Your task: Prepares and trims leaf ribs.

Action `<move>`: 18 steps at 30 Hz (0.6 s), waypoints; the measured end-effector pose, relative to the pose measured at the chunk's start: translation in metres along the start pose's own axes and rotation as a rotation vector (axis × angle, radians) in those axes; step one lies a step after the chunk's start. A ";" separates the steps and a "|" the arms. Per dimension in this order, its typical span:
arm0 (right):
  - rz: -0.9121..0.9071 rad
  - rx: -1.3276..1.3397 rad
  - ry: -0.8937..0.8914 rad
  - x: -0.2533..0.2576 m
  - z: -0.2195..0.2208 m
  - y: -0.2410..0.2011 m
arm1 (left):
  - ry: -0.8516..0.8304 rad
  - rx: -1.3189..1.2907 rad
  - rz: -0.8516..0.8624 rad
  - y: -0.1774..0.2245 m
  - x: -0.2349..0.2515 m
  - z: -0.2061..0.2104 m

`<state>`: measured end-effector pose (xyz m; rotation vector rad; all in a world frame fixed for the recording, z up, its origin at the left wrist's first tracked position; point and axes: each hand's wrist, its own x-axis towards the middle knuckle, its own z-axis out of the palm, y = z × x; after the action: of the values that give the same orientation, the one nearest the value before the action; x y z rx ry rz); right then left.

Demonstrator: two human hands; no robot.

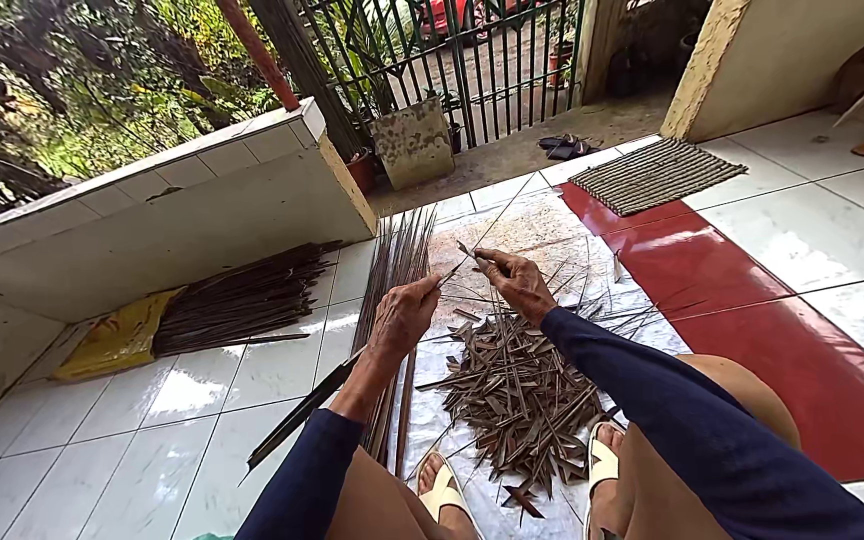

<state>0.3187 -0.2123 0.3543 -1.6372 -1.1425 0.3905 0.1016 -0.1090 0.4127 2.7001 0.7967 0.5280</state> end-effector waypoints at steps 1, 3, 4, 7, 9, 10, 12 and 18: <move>0.010 -0.003 0.021 0.003 -0.001 0.002 | -0.011 -0.014 -0.008 -0.001 0.000 0.000; 0.019 0.009 0.022 0.007 -0.003 0.006 | -0.021 -0.040 -0.018 -0.003 0.001 0.000; 0.028 0.019 0.022 0.009 -0.003 0.007 | -0.026 -0.054 -0.018 -0.004 0.001 0.001; 0.086 0.045 0.066 0.015 -0.006 0.017 | -0.043 -0.103 -0.014 -0.006 0.001 0.001; 0.113 0.072 0.129 0.019 -0.012 0.023 | -0.048 -0.133 -0.025 -0.006 0.001 0.000; 0.120 0.082 0.171 0.021 -0.016 0.023 | -0.054 -0.139 -0.036 -0.005 0.001 -0.001; 0.119 0.076 0.277 0.023 -0.026 0.022 | -0.069 -0.149 -0.070 -0.005 0.001 -0.003; 0.105 0.276 0.190 0.017 -0.033 0.004 | -0.102 -0.240 -0.127 0.000 0.007 -0.003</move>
<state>0.3526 -0.2169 0.3681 -1.4602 -0.8240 0.4299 0.1057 -0.1050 0.4174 2.4184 0.8140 0.4230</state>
